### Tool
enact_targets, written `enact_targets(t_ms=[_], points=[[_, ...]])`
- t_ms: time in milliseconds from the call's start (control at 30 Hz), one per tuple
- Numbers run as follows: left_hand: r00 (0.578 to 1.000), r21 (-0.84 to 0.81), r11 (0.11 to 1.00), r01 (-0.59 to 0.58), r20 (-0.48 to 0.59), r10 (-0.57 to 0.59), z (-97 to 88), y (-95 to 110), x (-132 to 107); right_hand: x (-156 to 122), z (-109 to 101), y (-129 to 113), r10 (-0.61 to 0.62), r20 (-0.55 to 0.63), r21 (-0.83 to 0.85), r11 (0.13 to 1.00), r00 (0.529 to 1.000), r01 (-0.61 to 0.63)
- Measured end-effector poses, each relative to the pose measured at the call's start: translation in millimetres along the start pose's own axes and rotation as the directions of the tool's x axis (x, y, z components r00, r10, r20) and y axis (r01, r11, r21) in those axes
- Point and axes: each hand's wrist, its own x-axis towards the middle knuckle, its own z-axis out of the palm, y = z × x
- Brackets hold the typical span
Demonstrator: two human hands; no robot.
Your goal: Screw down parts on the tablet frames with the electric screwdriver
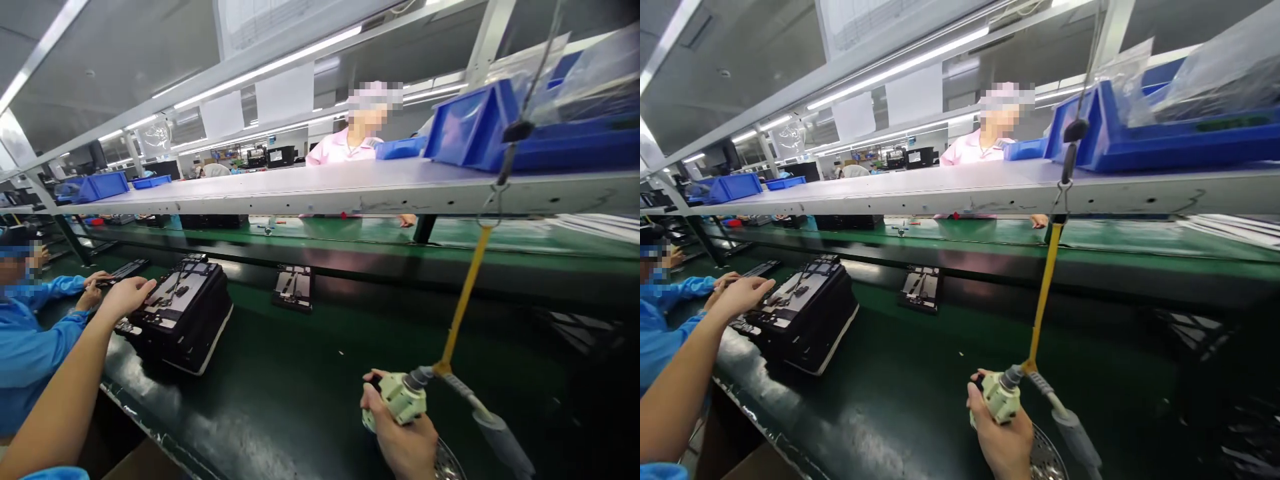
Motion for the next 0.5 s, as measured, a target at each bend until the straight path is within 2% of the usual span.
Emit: enact_targets(t_ms=[100, 267, 367, 500], points=[[0.992, -0.077, 0.997, 0.014, 0.124, -0.004, 7.1, -15.9, 8.8, 2.6, -0.9, -2.7, -0.009, -0.024, -0.008, 1.000, 1.000, 0.009], [0.977, -0.263, 0.958, 0.117, 0.203, -0.064, 22.5, -21.3, 8.2, 6.1, -0.8, -2.8, 0.025, -0.025, 0.002, 1.000, 0.999, -0.025], [0.971, -0.394, 0.901, 0.184, 0.216, -0.104, 19.3, -21.3, 8.8, 7.9, -0.4, 1.1, 0.027, -0.025, -0.003, 1.000, 0.999, -0.027], [0.969, -0.571, 0.790, 0.224, 0.214, -0.121, 4.2, -10.0, 5.9, 10.4, 0.9, 11.3, 0.014, -0.012, -0.008, 1.000, 1.000, -0.014]])
